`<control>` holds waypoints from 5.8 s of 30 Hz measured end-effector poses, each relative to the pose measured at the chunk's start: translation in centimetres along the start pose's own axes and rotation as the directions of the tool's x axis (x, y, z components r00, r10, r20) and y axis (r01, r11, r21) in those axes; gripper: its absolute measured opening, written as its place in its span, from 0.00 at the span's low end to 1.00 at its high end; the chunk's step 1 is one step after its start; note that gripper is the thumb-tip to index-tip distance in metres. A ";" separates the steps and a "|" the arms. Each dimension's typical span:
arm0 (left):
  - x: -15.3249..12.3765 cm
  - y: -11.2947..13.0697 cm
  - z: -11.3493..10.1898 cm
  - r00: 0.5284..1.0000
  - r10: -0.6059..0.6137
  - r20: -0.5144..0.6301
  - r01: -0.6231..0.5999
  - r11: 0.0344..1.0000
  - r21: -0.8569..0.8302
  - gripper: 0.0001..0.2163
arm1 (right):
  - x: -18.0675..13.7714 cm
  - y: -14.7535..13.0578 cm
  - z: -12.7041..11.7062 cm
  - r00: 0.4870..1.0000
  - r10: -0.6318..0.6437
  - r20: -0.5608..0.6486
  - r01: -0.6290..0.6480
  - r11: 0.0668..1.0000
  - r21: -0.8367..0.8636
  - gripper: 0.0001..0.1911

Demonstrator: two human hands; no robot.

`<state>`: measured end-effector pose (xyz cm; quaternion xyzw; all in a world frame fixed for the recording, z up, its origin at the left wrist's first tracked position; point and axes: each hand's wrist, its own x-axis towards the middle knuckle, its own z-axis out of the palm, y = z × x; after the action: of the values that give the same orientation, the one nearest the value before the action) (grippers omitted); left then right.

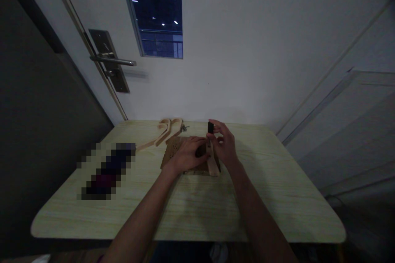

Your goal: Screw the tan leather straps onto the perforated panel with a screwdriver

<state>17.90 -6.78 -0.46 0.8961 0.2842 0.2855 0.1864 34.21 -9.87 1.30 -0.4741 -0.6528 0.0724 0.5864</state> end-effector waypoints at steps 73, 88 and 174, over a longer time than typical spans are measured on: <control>0.1 0.1 -0.1 1.000 0.014 -0.006 -0.014 1.000 -0.001 0.19 | -0.4 -0.4 -0.4 0.998 -0.045 -0.053 0.045 0.999 -0.004 0.16; 0.0 -0.1 0.0 1.000 0.021 -0.012 -0.020 1.000 0.017 0.19 | 0.0 0.3 0.0 0.993 -0.063 -0.101 0.058 0.997 -0.053 0.14; 0.1 0.0 -0.1 1.000 0.026 -0.005 -0.026 1.000 0.010 0.19 | -0.1 -0.1 -0.4 1.000 -0.002 -0.018 0.002 1.000 -0.014 0.18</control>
<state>17.90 -6.71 -0.41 0.9000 0.2741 0.2887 0.1776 34.51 -10.18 1.41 -0.4782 -0.6486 0.0629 0.5888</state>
